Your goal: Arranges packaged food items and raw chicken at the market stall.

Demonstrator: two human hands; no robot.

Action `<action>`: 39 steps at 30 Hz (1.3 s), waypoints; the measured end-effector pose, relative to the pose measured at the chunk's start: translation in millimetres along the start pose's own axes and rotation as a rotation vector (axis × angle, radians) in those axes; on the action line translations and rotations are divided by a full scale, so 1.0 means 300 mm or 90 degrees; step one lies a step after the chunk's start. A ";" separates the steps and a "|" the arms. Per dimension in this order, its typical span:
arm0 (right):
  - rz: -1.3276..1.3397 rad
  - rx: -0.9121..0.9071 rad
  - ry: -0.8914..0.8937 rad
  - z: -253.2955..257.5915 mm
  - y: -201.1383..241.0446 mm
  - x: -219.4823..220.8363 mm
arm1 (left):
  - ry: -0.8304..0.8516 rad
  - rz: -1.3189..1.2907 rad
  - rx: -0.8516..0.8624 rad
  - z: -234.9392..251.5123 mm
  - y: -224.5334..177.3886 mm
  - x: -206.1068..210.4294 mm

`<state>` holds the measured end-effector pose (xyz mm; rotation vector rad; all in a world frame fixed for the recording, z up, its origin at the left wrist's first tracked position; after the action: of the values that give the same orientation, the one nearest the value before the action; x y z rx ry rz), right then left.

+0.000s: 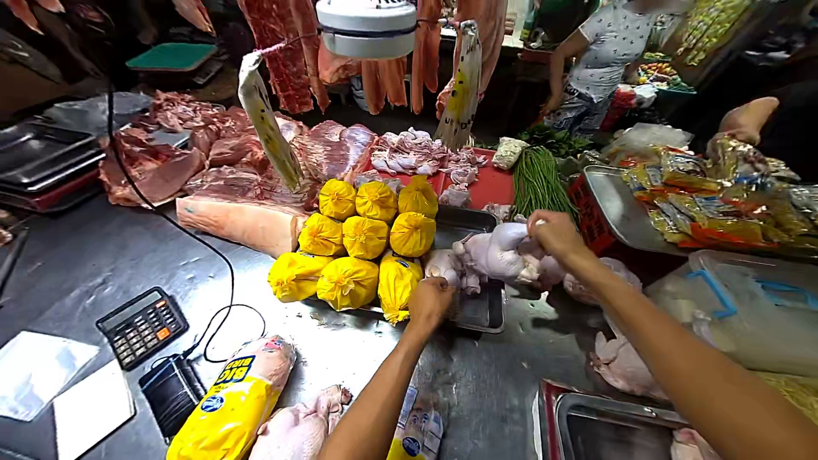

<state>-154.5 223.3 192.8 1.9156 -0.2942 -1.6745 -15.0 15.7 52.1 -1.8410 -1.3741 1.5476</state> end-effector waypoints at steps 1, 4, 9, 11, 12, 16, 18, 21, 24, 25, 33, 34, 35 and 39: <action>0.028 -0.007 -0.022 0.008 0.003 -0.048 | -0.011 0.009 -0.004 0.001 -0.018 -0.028; 0.102 -0.021 -0.055 -0.032 0.023 -0.144 | -0.020 0.047 -0.013 0.004 -0.078 -0.097; 0.102 -0.027 -0.017 -0.132 0.060 -0.096 | 0.026 0.230 0.010 0.021 -0.201 -0.166; 0.074 -0.029 0.068 -0.140 0.031 0.058 | 0.062 0.307 0.044 0.008 -0.247 -0.142; 0.060 -0.025 0.121 -0.141 0.003 0.160 | 0.089 0.351 0.071 -0.009 -0.263 -0.111; -0.018 -0.039 0.262 -0.182 0.000 0.436 | 0.184 0.511 0.165 -0.096 -0.235 0.006; -0.095 -0.069 0.354 -0.211 0.040 0.458 | 0.200 0.559 0.170 -0.136 -0.186 0.013; -0.214 -0.133 0.436 -0.251 0.076 0.473 | 0.193 0.562 0.181 -0.174 -0.151 0.025; -0.223 -0.149 0.386 -0.232 0.110 0.385 | 0.170 0.515 0.170 -0.183 -0.108 0.019; -0.199 -0.150 0.346 -0.195 0.116 0.323 | 0.161 0.509 0.163 -0.189 -0.100 0.022; -0.051 -0.195 0.110 -0.035 0.151 -0.228 | 0.112 0.345 0.102 -0.140 -0.094 -0.036; -0.062 -0.221 0.101 -0.060 0.170 -0.271 | 0.106 0.307 0.085 -0.128 -0.095 -0.059; -0.081 -0.238 0.093 -0.076 0.186 -0.302 | 0.095 0.274 0.066 -0.115 -0.094 -0.085; -0.129 -0.238 0.076 -0.074 0.216 -0.339 | 0.053 0.225 0.008 -0.068 -0.090 -0.152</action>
<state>-139.5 229.3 314.3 1.7931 0.2523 -1.5966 -4.7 -4.3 104.3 -2.2044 -1.0398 1.6115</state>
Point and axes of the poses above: each hand's wrist, its own z-axis towards the middle knuckle, its own x-axis out of the palm, y = z × x, the point moved 6 cm from there along z, towards the middle knuckle, and after that the axes turned 11 degrees about -z, right-handed, at the moved point
